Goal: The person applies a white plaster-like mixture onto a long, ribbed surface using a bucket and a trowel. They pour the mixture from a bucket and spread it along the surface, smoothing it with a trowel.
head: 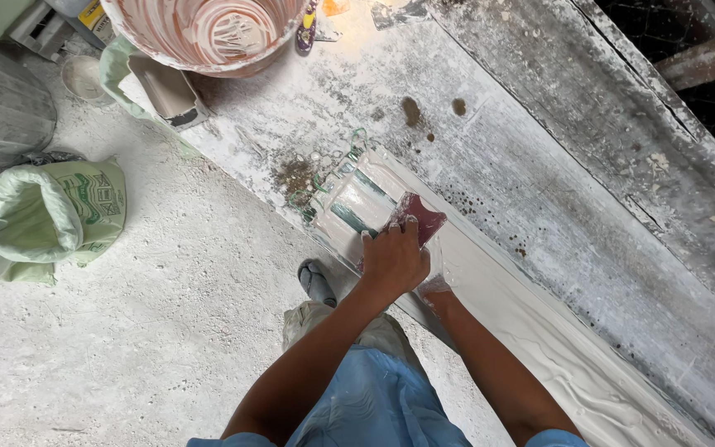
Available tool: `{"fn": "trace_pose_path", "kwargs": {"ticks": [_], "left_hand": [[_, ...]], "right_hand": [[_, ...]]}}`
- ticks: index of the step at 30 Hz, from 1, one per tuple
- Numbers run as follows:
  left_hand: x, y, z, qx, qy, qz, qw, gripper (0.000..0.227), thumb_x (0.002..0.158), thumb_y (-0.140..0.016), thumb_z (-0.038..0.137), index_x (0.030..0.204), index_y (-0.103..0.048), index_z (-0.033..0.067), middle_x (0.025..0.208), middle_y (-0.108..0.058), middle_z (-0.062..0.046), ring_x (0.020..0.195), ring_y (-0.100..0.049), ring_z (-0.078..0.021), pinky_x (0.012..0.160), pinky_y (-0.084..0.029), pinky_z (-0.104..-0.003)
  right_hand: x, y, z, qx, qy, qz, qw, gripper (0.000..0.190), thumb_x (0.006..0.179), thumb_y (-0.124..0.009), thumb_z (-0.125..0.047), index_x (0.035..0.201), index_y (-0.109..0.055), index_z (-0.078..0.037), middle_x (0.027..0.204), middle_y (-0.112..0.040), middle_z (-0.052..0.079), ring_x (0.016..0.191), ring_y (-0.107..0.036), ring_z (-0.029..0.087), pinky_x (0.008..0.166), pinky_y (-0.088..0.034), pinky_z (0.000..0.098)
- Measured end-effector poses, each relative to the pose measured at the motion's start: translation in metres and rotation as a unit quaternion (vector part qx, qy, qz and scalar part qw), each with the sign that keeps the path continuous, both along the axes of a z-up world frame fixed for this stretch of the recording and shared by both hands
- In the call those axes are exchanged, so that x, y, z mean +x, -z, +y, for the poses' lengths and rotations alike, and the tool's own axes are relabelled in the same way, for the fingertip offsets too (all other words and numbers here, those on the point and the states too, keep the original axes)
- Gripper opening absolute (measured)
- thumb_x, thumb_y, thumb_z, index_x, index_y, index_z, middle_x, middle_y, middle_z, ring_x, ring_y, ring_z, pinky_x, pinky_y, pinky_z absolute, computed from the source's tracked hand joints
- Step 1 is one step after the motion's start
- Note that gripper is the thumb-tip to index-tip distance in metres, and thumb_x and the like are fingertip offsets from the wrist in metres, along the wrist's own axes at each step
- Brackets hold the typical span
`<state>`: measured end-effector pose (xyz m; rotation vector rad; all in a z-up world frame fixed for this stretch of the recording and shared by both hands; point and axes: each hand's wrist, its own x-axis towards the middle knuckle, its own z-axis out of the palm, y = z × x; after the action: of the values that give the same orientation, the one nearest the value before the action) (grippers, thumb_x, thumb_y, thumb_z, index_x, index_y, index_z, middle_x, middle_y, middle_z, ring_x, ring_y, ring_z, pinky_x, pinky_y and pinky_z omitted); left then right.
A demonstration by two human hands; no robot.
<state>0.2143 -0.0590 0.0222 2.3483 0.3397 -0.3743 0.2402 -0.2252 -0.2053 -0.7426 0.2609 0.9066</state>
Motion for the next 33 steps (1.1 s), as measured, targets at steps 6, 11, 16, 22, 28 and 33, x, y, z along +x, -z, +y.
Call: {"fn": "trace_pose_path", "kwargs": {"ticks": [6,11,16,22,28,33], "left_hand": [[-0.002,0.007,-0.027,-0.008,0.02,0.001,1.0,0.062,0.087,-0.064,0.034,0.138,-0.049,0.0016,0.118,-0.067,-0.027,0.111,-0.066,-0.0444,0.104,-0.036,-0.074],[-0.006,0.007,-0.062,-0.004,0.021,-0.008,1.0,0.066,0.085,-0.064,0.033,0.14,-0.048,-0.0006,0.115,-0.068,-0.028,0.109,-0.067,-0.0439,0.102,-0.035,-0.075],[-0.013,0.005,-0.112,-0.012,0.026,0.014,0.999,0.058,0.087,-0.061,0.033,0.135,-0.053,0.0009,0.107,-0.072,-0.024,0.101,-0.072,-0.0415,0.1,-0.042,-0.072],[-0.028,0.014,-0.209,-0.006,-0.006,-0.032,0.999,0.058,0.087,-0.059,0.031,0.134,-0.052,-0.0029,0.096,-0.072,-0.027,0.087,-0.072,-0.0454,0.083,-0.05,-0.065],[-0.043,0.031,-0.337,0.012,-0.04,-0.045,0.998,0.051,0.087,-0.055,0.031,0.128,-0.058,0.0009,0.092,-0.074,-0.024,0.085,-0.073,-0.0443,0.081,-0.056,-0.057],[-0.06,0.026,-0.44,0.009,-0.059,-0.069,0.996,0.05,0.085,-0.058,0.03,0.124,-0.059,-0.0004,0.085,-0.073,-0.025,0.081,-0.072,-0.0457,0.079,-0.054,-0.06]], "right_hand": [[-0.01,0.02,-0.03,0.06,0.038,-0.074,0.995,0.053,0.107,-0.035,-0.034,0.154,-0.037,-0.011,0.138,-0.053,0.017,0.133,-0.046,0.031,0.117,-0.034,0.048],[0.01,0.032,-0.095,-0.132,-0.042,-0.175,0.975,0.049,0.105,-0.045,-0.025,0.151,-0.04,-0.008,0.141,-0.053,0.012,0.133,-0.05,0.025,0.116,-0.039,0.0438],[0.009,0.018,-0.14,-0.261,-0.13,-0.253,0.922,0.051,0.102,-0.051,-0.021,0.151,-0.04,-0.012,0.144,-0.054,0.006,0.135,-0.05,0.018,0.115,-0.039,0.0363],[0.009,0.017,-0.219,-0.323,-0.153,-0.388,0.85,0.042,0.101,-0.06,-0.018,0.141,-0.051,-0.006,0.131,-0.062,0.01,0.122,-0.059,0.022,0.106,-0.048,0.0383],[0.004,0.049,-0.333,-0.191,-0.104,-0.37,0.903,0.042,0.106,-0.052,-0.018,0.146,-0.045,-0.007,0.133,-0.057,0.01,0.126,-0.055,0.02,0.11,-0.044,0.0362],[-0.011,0.031,-0.442,-0.377,-0.165,-0.588,0.697,0.046,0.105,-0.053,-0.013,0.149,-0.042,-0.003,0.139,-0.055,0.012,0.131,-0.05,0.022,0.11,-0.038,0.0381]]}}
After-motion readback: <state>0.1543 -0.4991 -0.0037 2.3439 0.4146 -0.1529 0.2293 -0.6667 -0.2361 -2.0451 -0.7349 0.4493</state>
